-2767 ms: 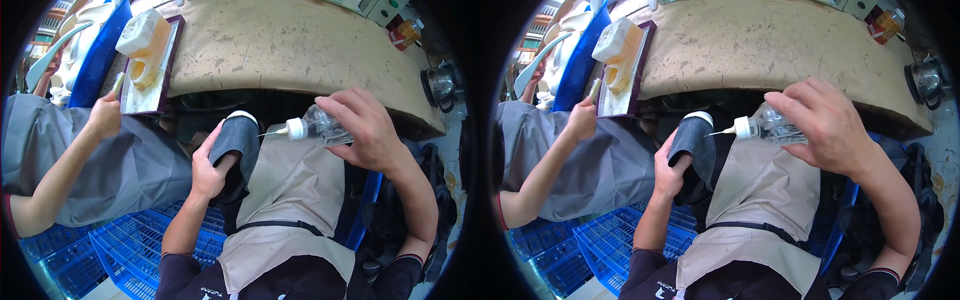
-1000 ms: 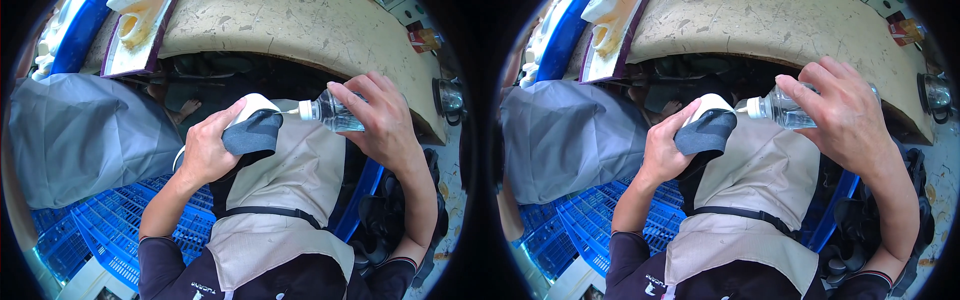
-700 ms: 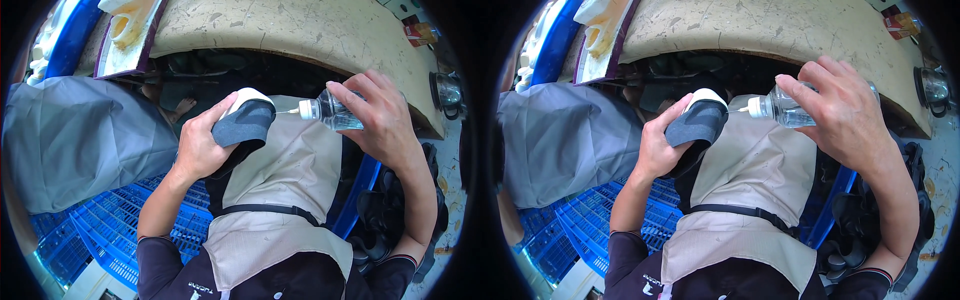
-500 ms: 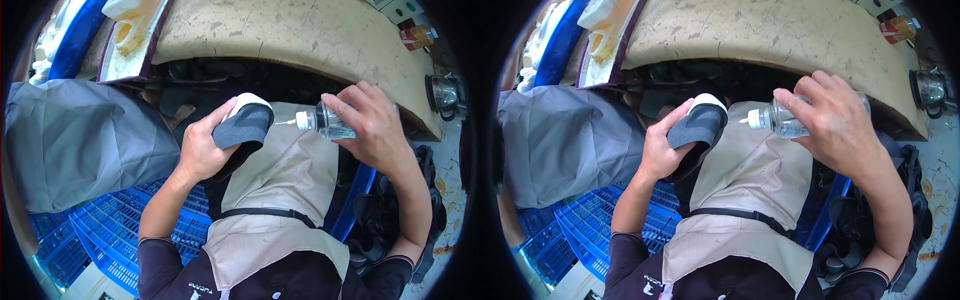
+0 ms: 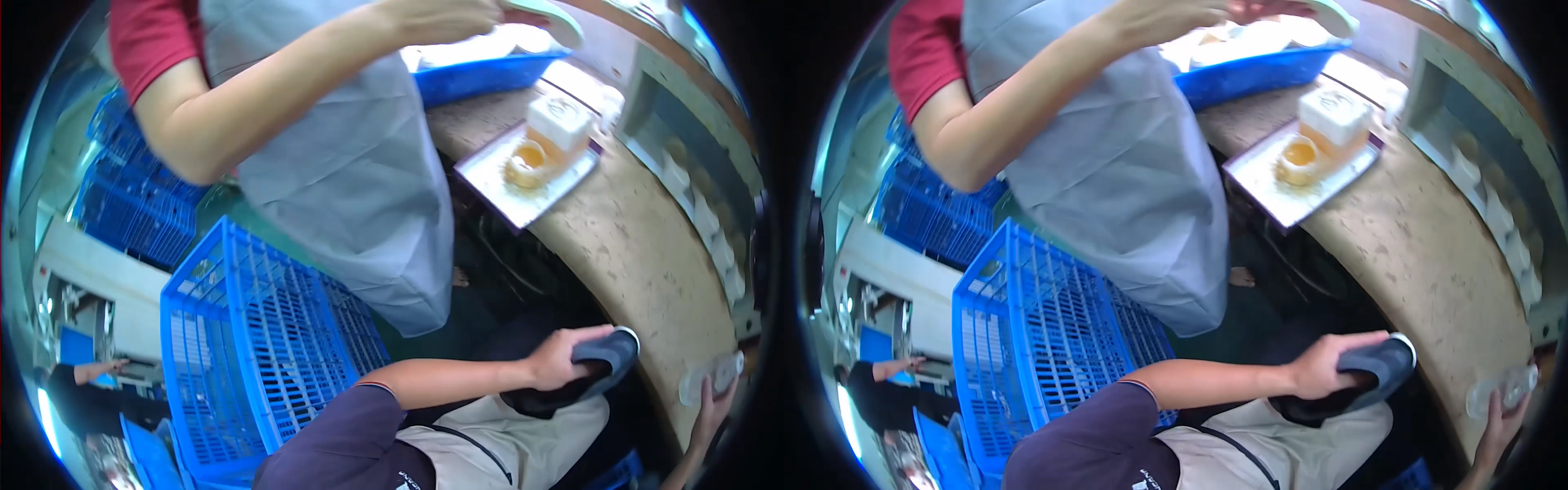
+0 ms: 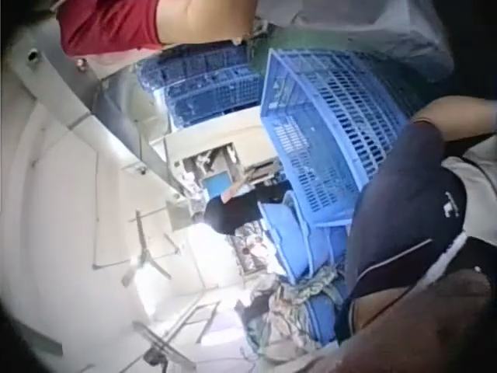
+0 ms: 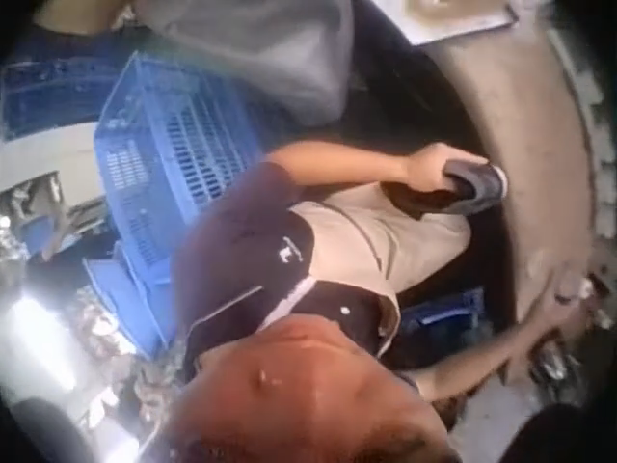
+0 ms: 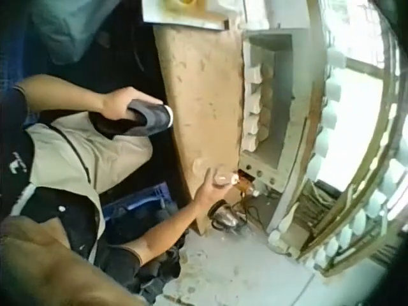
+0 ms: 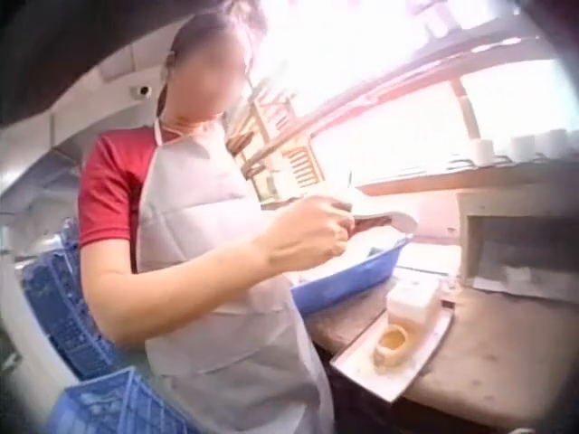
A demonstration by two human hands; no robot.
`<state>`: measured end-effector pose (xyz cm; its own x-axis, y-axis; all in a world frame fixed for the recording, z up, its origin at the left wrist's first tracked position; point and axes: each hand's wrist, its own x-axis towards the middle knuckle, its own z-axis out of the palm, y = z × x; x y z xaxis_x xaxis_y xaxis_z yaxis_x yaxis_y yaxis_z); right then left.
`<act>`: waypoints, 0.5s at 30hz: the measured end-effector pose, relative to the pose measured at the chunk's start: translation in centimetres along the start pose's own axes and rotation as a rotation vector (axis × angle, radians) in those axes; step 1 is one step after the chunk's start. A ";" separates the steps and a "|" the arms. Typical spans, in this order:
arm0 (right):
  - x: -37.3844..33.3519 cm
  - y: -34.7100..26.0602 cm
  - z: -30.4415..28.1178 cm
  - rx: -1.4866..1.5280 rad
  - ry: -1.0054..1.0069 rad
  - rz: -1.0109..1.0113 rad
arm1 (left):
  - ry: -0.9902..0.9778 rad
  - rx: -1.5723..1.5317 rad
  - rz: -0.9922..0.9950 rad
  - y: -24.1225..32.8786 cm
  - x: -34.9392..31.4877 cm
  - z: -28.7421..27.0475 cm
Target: Cleaning and prepping shoe components for assembly in a manufacturing facility.
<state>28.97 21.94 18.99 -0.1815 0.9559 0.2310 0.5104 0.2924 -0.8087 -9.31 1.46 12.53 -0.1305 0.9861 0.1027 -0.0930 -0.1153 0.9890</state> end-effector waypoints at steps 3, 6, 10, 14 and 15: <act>1.9 3.6 0.2 0.006 0.026 0.090 | 0.052 -0.051 -0.054 0.4 -0.3 0.8; -0.6 3.3 2.4 -0.205 0.068 0.228 | 0.120 -0.007 -0.001 -3.7 -2.3 0.9; -6.1 4.7 7.5 -0.138 0.551 -0.065 | 0.212 0.162 -0.037 -4.3 -2.1 1.3; -15.4 -6.5 17.5 0.141 -0.251 -0.047 | 0.225 0.157 -0.075 -8.9 -2.5 5.2; -16.1 -4.9 18.6 0.073 -0.244 -0.090 | 0.194 0.136 -0.081 -10.3 -2.6 6.9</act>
<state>13.76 4.53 9.21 -0.4253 0.8883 0.1733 0.4229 0.3644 -0.8297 -1.22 0.86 2.85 -0.3165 0.9485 0.0129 0.0215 -0.0064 0.9997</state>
